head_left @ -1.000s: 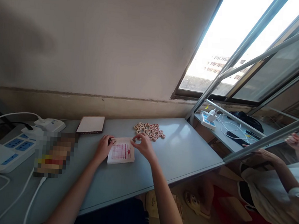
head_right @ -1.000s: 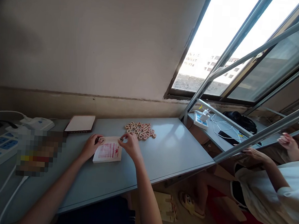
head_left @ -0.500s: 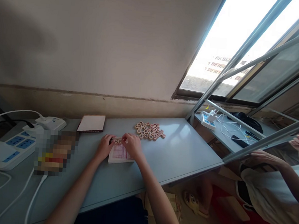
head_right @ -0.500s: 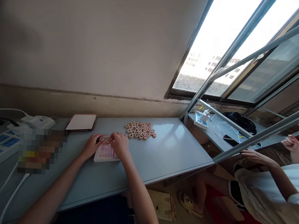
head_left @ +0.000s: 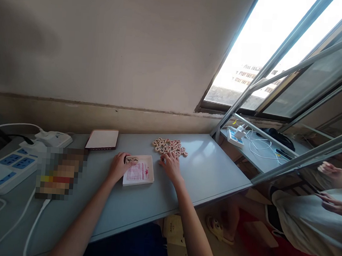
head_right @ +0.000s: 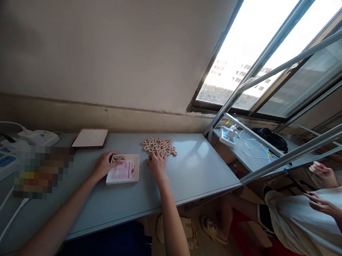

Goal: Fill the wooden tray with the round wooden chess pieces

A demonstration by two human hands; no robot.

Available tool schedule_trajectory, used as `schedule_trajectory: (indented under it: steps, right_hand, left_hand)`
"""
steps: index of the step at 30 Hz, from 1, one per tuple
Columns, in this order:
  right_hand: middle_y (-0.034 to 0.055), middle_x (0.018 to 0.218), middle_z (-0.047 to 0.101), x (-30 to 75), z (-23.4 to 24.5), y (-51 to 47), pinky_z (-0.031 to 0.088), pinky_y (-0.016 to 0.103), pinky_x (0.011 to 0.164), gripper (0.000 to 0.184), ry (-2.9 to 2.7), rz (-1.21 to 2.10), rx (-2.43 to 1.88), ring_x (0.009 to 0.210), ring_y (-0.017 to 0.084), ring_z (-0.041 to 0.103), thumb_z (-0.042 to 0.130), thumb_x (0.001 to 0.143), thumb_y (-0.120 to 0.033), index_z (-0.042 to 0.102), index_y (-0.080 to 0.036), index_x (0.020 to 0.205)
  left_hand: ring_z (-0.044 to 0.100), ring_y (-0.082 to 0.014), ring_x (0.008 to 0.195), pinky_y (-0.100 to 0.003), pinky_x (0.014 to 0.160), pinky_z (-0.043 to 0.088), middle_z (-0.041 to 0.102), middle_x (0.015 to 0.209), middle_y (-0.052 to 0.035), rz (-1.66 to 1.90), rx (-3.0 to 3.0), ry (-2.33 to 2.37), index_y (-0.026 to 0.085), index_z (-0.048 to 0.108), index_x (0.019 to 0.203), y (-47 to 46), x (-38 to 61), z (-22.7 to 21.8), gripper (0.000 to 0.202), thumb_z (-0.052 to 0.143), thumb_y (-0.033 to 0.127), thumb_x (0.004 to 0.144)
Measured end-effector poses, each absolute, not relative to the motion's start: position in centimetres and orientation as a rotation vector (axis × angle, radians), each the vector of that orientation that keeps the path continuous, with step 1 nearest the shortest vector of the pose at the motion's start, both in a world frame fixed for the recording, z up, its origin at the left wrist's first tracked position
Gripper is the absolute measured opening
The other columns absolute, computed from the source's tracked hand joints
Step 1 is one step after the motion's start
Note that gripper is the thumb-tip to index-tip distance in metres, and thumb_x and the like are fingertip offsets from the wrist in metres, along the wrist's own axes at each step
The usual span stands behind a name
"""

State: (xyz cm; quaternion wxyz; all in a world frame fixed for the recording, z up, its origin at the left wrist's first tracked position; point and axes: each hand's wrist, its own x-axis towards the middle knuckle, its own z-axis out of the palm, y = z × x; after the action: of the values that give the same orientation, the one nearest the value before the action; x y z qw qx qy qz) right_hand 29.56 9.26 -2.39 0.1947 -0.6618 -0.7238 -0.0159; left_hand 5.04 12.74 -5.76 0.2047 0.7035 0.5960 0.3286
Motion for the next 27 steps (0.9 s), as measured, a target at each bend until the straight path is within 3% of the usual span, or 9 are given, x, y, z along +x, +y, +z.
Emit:
schedule_trajectory:
  steps: [3,8,15,20,27]
  right_hand:
    - [0.0032,0.094,0.061,29.4,-1.9,9.0,0.035,0.028,0.080,0.009,-1.989,0.111,-1.798,0.091,0.017,0.053,0.057,0.081,-0.022,0.061,-0.021,0.088]
    - [0.0003,0.095,0.060,26.6,-0.9,9.4,0.040,0.021,0.073,0.019,-1.981,0.359,-1.457,0.078,0.011,0.055,0.056,0.081,-0.023,0.056,-0.022,0.100]
    - [0.0031,0.094,0.057,22.3,-1.7,10.4,0.040,0.023,0.078,0.011,-2.304,0.229,-1.409,0.089,0.015,0.054,0.053,0.084,-0.015,0.057,-0.018,0.093]
    - [0.0073,0.109,0.051,22.0,-2.1,10.3,0.042,0.024,0.079,0.013,-2.289,0.107,-1.412,0.087,0.014,0.054,0.048,0.087,-0.014,0.057,-0.016,0.097]
    - [0.0053,0.096,0.056,23.3,-2.1,10.9,0.041,0.024,0.083,0.020,-2.199,0.197,-1.382,0.086,0.012,0.055,0.046,0.090,-0.021,0.065,-0.016,0.088]
  left_hand:
    - [0.053,-0.0237,0.096,-0.037,0.087,0.041,0.059,0.098,-0.0065,0.929,1.965,1.673,0.020,0.057,0.088,12.8,5.0,-6.0,0.029,0.061,0.043,0.070]
    - [0.054,-0.0241,0.095,-0.038,0.086,0.042,0.060,0.096,-0.0062,0.965,1.993,1.657,0.021,0.057,0.089,12.9,4.9,-6.4,0.032,0.062,0.046,0.069]
    - [0.055,-0.0230,0.093,-0.037,0.086,0.043,0.061,0.095,-0.0065,0.977,2.061,1.624,0.020,0.057,0.090,13.2,4.6,-6.9,0.025,0.060,0.037,0.072]
    - [0.055,-0.0235,0.093,-0.037,0.085,0.043,0.062,0.095,-0.0068,0.972,2.069,1.625,0.020,0.058,0.090,13.2,4.6,-6.9,0.026,0.060,0.039,0.072]
    - [0.053,-0.0240,0.095,-0.038,0.087,0.042,0.060,0.096,-0.0072,0.968,2.064,1.623,0.018,0.058,0.092,13.1,4.6,-6.9,0.027,0.056,0.039,0.075]
